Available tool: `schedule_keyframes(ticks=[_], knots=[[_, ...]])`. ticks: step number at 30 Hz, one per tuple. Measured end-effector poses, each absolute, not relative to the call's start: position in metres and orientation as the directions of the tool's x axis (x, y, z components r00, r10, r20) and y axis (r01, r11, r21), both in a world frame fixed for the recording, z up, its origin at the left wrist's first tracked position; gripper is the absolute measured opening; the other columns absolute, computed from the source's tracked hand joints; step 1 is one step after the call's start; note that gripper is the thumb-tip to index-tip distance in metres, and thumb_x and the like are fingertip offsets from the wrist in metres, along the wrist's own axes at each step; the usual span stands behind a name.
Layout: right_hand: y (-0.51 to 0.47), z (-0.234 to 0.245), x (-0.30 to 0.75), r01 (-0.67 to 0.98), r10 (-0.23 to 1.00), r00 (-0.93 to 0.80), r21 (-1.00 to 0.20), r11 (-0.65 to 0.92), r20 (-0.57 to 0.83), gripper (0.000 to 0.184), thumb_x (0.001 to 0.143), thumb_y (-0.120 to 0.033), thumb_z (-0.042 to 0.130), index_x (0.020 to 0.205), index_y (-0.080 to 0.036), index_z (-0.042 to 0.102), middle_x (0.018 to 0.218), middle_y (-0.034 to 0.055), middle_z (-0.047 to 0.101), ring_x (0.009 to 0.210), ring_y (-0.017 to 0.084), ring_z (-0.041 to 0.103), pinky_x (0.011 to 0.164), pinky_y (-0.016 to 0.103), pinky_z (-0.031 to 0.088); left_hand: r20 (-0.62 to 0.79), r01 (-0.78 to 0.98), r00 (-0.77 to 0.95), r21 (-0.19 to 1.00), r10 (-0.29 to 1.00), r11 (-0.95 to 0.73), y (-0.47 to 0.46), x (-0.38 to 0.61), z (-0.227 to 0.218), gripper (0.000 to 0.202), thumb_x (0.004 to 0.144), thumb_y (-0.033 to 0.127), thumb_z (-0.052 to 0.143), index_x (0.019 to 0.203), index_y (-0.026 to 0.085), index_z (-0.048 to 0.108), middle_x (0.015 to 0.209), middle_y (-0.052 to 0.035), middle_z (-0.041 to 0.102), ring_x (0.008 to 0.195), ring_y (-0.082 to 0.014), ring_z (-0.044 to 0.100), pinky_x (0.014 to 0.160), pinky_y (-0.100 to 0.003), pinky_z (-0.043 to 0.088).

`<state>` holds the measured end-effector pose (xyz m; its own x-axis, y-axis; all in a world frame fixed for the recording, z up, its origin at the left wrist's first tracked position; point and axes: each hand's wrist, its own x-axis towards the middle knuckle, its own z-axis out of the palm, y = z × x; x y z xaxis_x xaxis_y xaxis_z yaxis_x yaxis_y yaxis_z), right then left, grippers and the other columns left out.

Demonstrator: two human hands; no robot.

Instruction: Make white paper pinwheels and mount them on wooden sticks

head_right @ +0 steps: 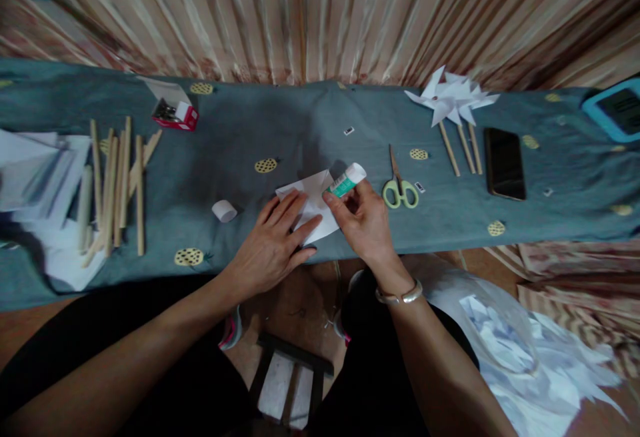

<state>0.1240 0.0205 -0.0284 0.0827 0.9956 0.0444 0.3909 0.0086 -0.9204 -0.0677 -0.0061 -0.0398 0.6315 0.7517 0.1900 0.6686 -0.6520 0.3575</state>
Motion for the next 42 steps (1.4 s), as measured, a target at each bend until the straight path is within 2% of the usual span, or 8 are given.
schedule_keyframes(ticks=[7, 13, 22, 42], knots=[[0.019, -0.024, 0.119, 0.613, 0.989, 0.068, -0.788, 0.064, 0.133, 0.023, 0.082, -0.045, 0.066, 0.085, -0.024, 0.057, 0.071, -0.0006, 0.064, 0.066, 0.018, 0.06, 0.063, 0.031, 0.045, 0.199, 0.671, 0.629, 0.348, 0.751, -0.654, -0.006, -0.068, -0.042, 0.051, 0.089, 0.045, 0.06, 0.133, 0.019, 0.051, 0.151, -0.0187, 0.041, 0.144, -0.0352, 0.033, 0.114, -0.059, 0.029], [0.016, -0.015, 0.111, 0.721, 0.987, 0.047, -0.689, 0.075, 0.157, 0.022, 0.083, -0.044, 0.064, 0.088, -0.023, 0.058, 0.072, 0.0006, 0.066, 0.065, 0.019, 0.062, 0.062, 0.032, 0.045, 0.199, 0.674, 0.631, 0.34, 0.75, -0.656, -0.007, -0.067, -0.041, 0.051, 0.09, 0.045, 0.06, 0.133, 0.018, 0.052, 0.15, -0.0212, 0.041, 0.143, -0.0372, 0.033, 0.115, -0.059, 0.028], [0.019, -0.011, 0.107, 0.765, 0.988, -0.007, -0.635, 0.105, 0.155, 0.02, 0.085, -0.042, 0.063, 0.092, -0.024, 0.059, 0.072, 0.0014, 0.067, 0.066, 0.02, 0.063, 0.064, 0.032, 0.046, 0.207, 0.669, 0.629, 0.348, 0.749, -0.657, -0.007, -0.067, -0.041, 0.049, 0.089, 0.046, 0.059, 0.131, 0.022, 0.053, 0.152, -0.017, 0.041, 0.144, -0.0352, 0.032, 0.115, -0.059, 0.027], [0.017, -0.013, 0.104, 0.805, 0.966, -0.142, -0.542, 0.24, 0.218, 0.026, 0.088, -0.045, 0.059, 0.092, -0.02, 0.055, 0.071, 0.0025, 0.066, 0.06, 0.019, 0.062, 0.057, 0.03, 0.046, 0.206, 0.676, 0.64, 0.306, 0.74, -0.67, -0.007, -0.068, -0.039, 0.051, 0.09, 0.048, 0.058, 0.131, 0.017, 0.054, 0.149, -0.0216, 0.043, 0.142, -0.0365, 0.035, 0.113, -0.06, 0.03]])
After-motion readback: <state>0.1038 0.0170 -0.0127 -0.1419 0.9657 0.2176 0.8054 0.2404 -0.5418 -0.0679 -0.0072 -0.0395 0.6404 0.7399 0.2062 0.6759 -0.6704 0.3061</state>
